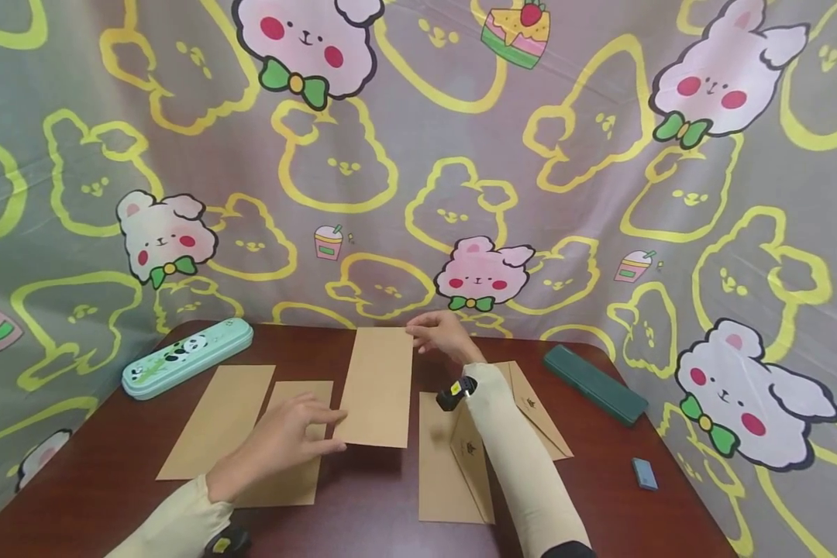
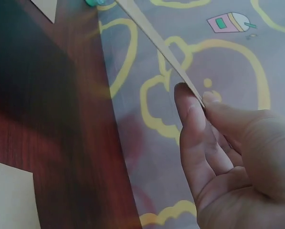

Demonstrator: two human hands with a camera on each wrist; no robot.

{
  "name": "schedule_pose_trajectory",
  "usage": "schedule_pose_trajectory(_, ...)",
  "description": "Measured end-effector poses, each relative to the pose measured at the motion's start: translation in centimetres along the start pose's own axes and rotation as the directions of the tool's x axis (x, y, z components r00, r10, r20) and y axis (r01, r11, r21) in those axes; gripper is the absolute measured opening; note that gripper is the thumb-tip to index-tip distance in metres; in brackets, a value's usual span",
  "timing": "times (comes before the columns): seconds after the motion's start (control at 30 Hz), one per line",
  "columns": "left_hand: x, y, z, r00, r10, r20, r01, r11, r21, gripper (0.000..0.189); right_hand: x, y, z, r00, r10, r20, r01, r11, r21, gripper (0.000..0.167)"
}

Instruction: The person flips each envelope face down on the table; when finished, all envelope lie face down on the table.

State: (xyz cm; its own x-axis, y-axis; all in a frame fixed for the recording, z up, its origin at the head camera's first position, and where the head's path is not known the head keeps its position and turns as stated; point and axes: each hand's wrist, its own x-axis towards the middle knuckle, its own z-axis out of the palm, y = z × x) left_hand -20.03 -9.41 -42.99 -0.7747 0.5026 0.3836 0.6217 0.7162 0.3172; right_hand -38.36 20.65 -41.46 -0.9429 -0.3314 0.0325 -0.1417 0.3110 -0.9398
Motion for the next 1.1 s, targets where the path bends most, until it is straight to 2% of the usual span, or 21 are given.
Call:
schedule_pose_trajectory(0.17,0.0,-0.4,0.1,0.999,-0.013,0.048,0.013,1.000,-0.007,0.045,0.1,0.3,0.8,1.000,-0.014,-0.007,0.014,0.998,-0.058,0.024)
schedule_pose_trajectory(0.3,0.3,-0.9,0.6,0.995,-0.037,0.096,0.036,0.999,0.005,0.046,0.2,0.8,1.7,1.000,-0.020,0.008,0.021,0.980,-0.199,0.020)
schedule_pose_trajectory(0.4,0.5,-1.4,1.2,0.992,-0.050,0.118,0.048,0.999,0.019,0.044,0.4,1.4,2.5,0.998,-0.053,0.035,0.061,0.935,-0.350,0.017)
schedule_pose_trajectory(0.57,0.8,-2.2,2.2,0.982,-0.084,0.167,0.085,0.996,0.003,0.045,0.5,2.6,3.9,0.992,-0.096,0.084,0.126,0.824,-0.552,0.015)
schedule_pose_trajectory(0.63,0.9,-2.4,2.4,0.978,-0.083,0.191,0.084,0.996,0.001,0.034,0.6,3.1,4.3,0.992,-0.080,0.098,0.122,0.804,-0.582,0.016)
schedule_pose_trajectory(0.77,0.9,-2.8,2.7,0.974,-0.070,0.215,0.070,0.998,0.007,0.025,0.6,3.6,4.8,0.993,-0.059,0.105,0.111,0.794,-0.598,0.016)
schedule_pose_trajectory(0.87,0.9,-2.9,2.8,0.971,-0.080,0.225,0.085,0.996,-0.011,0.021,0.8,3.7,4.8,0.984,-0.094,0.149,0.167,0.767,-0.620,0.017)
schedule_pose_trajectory(0.93,1.1,-2.9,2.9,0.969,-0.084,0.233,0.091,0.996,-0.019,0.020,0.9,3.7,4.6,0.971,-0.125,0.203,0.228,0.736,-0.637,0.018)
schedule_pose_trajectory(1.0,1.3,-2.8,2.9,0.968,-0.074,0.241,0.080,0.997,-0.015,0.029,0.7,3.3,4.2,0.958,-0.138,0.252,0.272,0.715,-0.644,0.020)
schedule_pose_trajectory(1.03,1.5,-2.7,2.9,0.969,-0.061,0.240,0.065,0.998,-0.007,0.034,0.6,2.9,3.8,0.954,-0.132,0.268,0.280,0.708,-0.648,0.022)
schedule_pose_trajectory(1.1,1.7,-2.0,2.9,0.972,-0.039,0.231,0.043,0.999,-0.012,0.030,-0.1,2.0,2.9,0.960,-0.078,0.270,0.245,0.704,-0.667,0.027)
